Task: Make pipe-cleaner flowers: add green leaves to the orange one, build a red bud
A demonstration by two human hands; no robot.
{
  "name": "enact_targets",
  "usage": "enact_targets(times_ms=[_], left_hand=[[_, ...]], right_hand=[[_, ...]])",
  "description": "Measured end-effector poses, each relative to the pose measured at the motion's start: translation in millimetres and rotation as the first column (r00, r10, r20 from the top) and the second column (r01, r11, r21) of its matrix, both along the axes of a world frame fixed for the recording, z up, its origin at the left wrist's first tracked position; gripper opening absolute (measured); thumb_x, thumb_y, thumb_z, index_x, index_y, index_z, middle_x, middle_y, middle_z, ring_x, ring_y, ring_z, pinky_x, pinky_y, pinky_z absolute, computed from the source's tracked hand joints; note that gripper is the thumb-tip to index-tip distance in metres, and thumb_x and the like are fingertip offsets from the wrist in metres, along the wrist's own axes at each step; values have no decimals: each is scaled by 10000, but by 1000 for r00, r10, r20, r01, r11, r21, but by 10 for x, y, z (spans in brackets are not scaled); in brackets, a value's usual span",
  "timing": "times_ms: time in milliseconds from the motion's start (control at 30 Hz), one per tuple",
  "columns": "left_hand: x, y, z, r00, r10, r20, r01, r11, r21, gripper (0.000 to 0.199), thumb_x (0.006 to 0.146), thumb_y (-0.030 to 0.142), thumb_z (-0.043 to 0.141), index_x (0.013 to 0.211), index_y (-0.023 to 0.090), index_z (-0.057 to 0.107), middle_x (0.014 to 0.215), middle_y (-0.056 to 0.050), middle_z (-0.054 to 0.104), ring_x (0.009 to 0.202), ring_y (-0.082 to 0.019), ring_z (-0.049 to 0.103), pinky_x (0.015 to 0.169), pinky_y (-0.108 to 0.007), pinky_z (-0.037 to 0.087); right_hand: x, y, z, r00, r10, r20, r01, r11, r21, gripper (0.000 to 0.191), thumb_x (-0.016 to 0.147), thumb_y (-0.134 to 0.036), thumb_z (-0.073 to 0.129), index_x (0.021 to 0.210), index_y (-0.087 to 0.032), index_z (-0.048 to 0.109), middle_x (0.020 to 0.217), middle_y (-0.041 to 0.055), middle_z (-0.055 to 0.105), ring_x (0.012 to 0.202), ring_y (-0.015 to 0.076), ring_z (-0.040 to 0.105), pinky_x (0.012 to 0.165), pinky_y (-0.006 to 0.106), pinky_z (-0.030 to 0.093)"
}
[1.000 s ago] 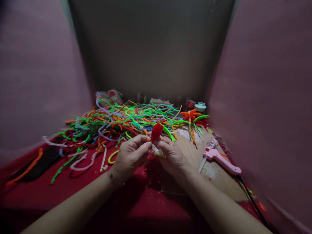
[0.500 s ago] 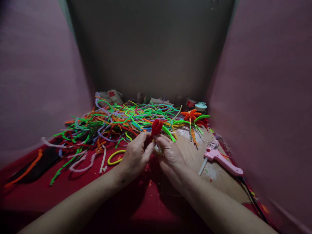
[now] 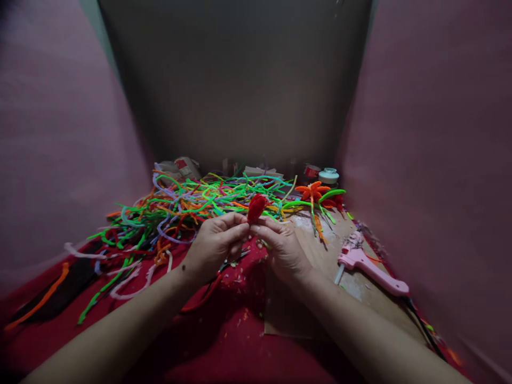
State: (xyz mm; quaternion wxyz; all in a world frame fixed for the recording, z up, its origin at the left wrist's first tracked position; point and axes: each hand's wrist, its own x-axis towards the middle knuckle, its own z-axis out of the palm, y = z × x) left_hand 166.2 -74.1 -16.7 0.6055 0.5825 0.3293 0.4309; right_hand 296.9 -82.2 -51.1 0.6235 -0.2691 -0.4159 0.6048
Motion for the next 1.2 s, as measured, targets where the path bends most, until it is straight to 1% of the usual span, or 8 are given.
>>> enact_targets(times_ms=[100,233,400,633,767,933,1067,1200], left_hand=[[-20,21,-38,992,-65,104,78,989,-126,175,749,294,633,739,159,523,480,88,424,340,-15,272,320,-130,225],[-55,46,-91,973,-155,172,192,955,-226,230,736,317,660,698,151,506,516,79,442,329,4,232,299,-120,244],[-121,100,-158,907,-349,235,412,853,-321,237,734,322,657,694,140,510,511,80,398,310,10,176,253,-121,260],[-173,182,-237,879,-409,246,473,812,-342,235,763,323,624,673,128,530,443,79,376,259,-16,272,243,-141,310],[-130,140,-224,927,-343,149,372,887,-272,263,760,341,627,646,117,547,427,54,451,291,-52,387,321,-195,417],[-52,53,-203,994,-108,-26,107,992,-61,223,779,317,602,679,120,573,581,-7,619,452,-82,551,474,-193,452],[-4,-3,-219,996,28,-85,-21,996,85,186,816,286,542,710,139,580,638,-3,634,579,-103,574,603,-215,463],[13,-37,-269,987,106,-121,-79,973,215,194,853,269,486,738,151,588,593,34,532,533,-77,467,529,-189,387]], right_hand=[[17,27,-44,1000,-12,-4,12,1000,4,149,677,-201,687,822,-206,721,784,-9,671,644,123,494,625,269,366],[50,43,-48,991,113,-76,-117,992,-49,137,658,-188,700,794,-200,712,753,-14,661,600,103,478,570,250,344],[76,13,-4,984,170,-60,-177,976,-127,116,611,-202,752,713,-184,698,645,-23,633,569,101,492,605,260,366],[23,-17,-24,973,216,-84,-227,962,-153,225,645,-208,741,866,-183,711,698,-10,658,587,110,537,624,266,405],[-1,-22,-88,979,175,-105,-189,972,-140,227,659,-237,739,880,-195,705,679,-12,651,544,113,529,559,258,392],[-50,-36,-103,988,127,-91,-136,986,-99,174,689,-303,722,828,-199,710,560,-33,570,490,111,446,490,257,331],[-75,-66,-59,994,20,-103,-30,995,-96,130,639,-279,762,736,-202,723,675,-19,621,589,118,463,571,268,350],[-77,-104,-37,993,-105,-60,100,991,-85,95,636,-250,760,722,-217,736,845,-6,645,750,151,514,695,284,384]])
